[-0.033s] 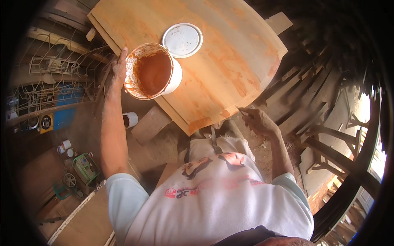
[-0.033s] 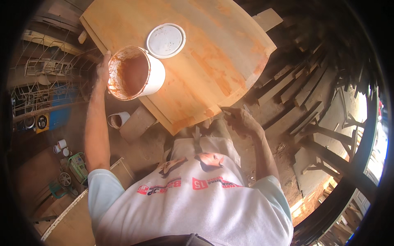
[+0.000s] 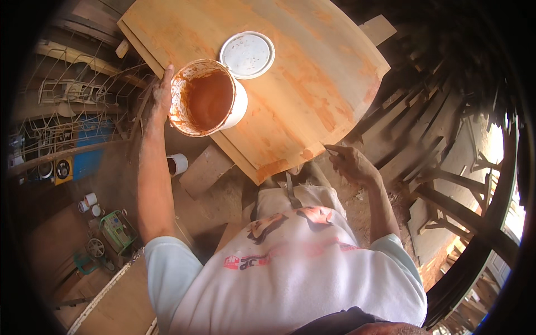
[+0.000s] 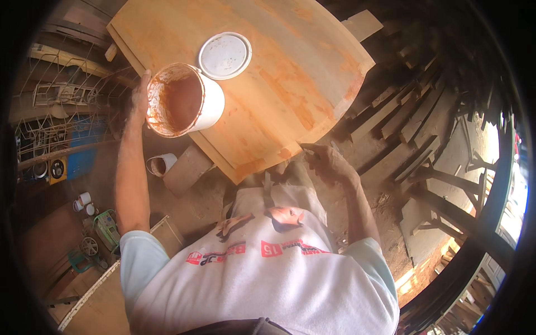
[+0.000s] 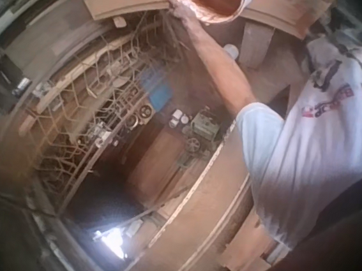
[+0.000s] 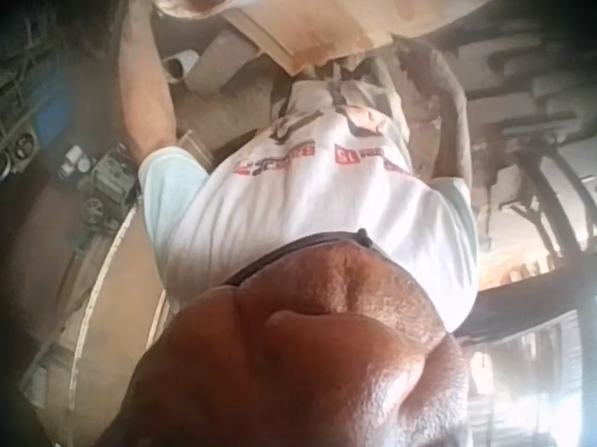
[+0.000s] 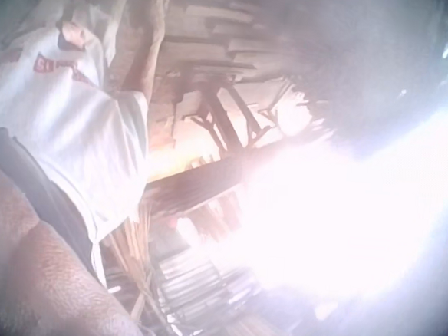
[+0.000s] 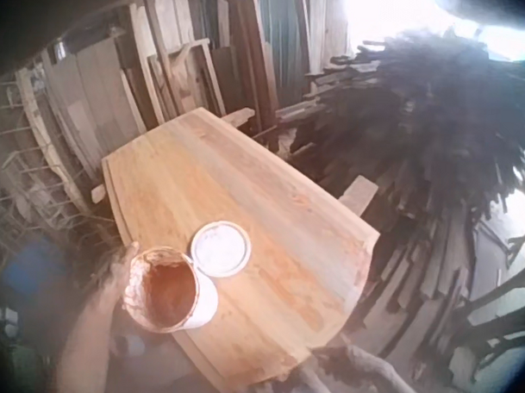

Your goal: The person applies a reddish-brown finish to a large curved wooden panel using a brush and a cloth. They repeatedly dip the brush into a bucket, spread the finish across the surface, and wipe it with a cloth. The person also moves the panel and handles a smaller wooden piece during the process.

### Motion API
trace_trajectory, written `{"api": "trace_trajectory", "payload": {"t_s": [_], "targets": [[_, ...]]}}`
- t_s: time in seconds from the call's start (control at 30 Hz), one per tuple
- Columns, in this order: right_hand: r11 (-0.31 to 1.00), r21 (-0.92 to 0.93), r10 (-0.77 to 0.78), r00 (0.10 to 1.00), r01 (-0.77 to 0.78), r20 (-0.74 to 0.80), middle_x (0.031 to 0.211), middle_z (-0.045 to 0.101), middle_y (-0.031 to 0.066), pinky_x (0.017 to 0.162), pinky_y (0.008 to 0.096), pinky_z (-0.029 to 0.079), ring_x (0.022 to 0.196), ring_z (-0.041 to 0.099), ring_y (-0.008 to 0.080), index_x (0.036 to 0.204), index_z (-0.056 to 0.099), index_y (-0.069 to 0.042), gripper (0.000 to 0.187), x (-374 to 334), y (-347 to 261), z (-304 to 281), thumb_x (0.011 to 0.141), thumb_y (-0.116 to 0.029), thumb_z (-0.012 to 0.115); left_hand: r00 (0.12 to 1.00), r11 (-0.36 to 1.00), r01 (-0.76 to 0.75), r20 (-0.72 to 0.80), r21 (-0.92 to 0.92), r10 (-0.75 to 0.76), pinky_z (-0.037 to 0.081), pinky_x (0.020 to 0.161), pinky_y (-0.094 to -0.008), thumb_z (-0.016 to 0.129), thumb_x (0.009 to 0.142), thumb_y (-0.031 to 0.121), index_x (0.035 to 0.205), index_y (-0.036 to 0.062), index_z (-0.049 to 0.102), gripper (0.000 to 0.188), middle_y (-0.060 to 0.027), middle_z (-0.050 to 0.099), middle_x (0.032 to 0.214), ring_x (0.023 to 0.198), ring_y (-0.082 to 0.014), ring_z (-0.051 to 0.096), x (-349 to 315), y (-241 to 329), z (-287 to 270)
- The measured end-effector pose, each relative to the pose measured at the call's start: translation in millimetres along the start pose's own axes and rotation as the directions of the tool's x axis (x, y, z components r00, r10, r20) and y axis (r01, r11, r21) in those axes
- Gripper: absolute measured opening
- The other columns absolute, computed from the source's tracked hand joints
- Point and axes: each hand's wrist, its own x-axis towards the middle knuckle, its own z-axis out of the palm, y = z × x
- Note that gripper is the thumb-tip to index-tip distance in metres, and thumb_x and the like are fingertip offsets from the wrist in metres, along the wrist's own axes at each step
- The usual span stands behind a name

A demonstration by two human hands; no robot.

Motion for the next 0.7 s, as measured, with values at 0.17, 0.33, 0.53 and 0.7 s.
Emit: {"api": "trace_trajectory", "payload": {"t_s": [0.17, 0.33, 0.53, 0.7], "targets": [[0.992, 0.117, -0.022, 0.992, 0.037, -0.128, 0.081, 0.065, 0.0049, 0.06, 0.0284, 0.052, 0.066, 0.06, 0.0098, 0.148, 0.054, -0.007, 0.047, -1.1, 1.7, 6.0, 0.102, -0.015, 0.053, 0.987, 0.989, -0.09, 0.125, -0.118, 0.105, 0.039, 0.111, -0.0347, 0.052, 0.102, 0.059, 0.145, -0.0071, 0.051, 0.079, -0.0194, 0.056, 0.145, 0.133, -0.0261, 0.053, -17.6, 19.4, 6.1], [0.983, 0.129, -0.09, 0.959, 0.129, -0.269, 0.084, 0.068, 0.0069, 0.068, 0.0309, 0.056, 0.072, 0.066, 0.0133, 0.146, 0.057, -0.011, 0.047, 12.4, 21.0, -1.4, 0.1, -0.016, 0.053, 0.974, 0.977, 0.042, 0.225, -0.209, 0.007, 0.043, 0.109, -0.0323, 0.049, 0.105, 0.054, 0.147, -0.0076, 0.047, 0.075, -0.0178, 0.058, 0.144, 0.131, -0.0217, 0.055, -28.9, 30.2, 11.5], [0.989, 0.0, -0.141, 0.935, 0.149, -0.326, 0.086, 0.071, 0.0067, 0.065, 0.0296, 0.054, 0.072, 0.066, 0.0115, 0.139, 0.062, -0.006, 0.044, 63.8, 25.8, -90.1, 0.101, -0.024, 0.052, 0.976, 0.956, 0.114, 0.212, -0.271, -0.056, 0.052, 0.1, -0.0335, 0.046, 0.106, 0.051, 0.142, -0.0081, 0.051, 0.07, -0.0183, 0.062, 0.135, 0.117, -0.0226, 0.064, -6.0, 0.3, 3.9], [0.969, -0.134, -0.24, 0.929, 0.21, -0.281, 0.08, 0.067, 0.005, 0.064, 0.0301, 0.051, 0.067, 0.061, 0.0117, 0.114, 0.07, -0.002, 0.032, 144.4, 31.1, -208.7, 0.103, -0.027, 0.053, 0.98, 0.95, 0.193, 0.086, -0.247, -0.177, 0.059, 0.088, -0.0332, 0.046, 0.105, 0.052, 0.136, -0.003, 0.058, 0.065, -0.0155, 0.069, 0.121, 0.103, -0.0215, 0.071, -15.0, 8.6, 3.6]]}}
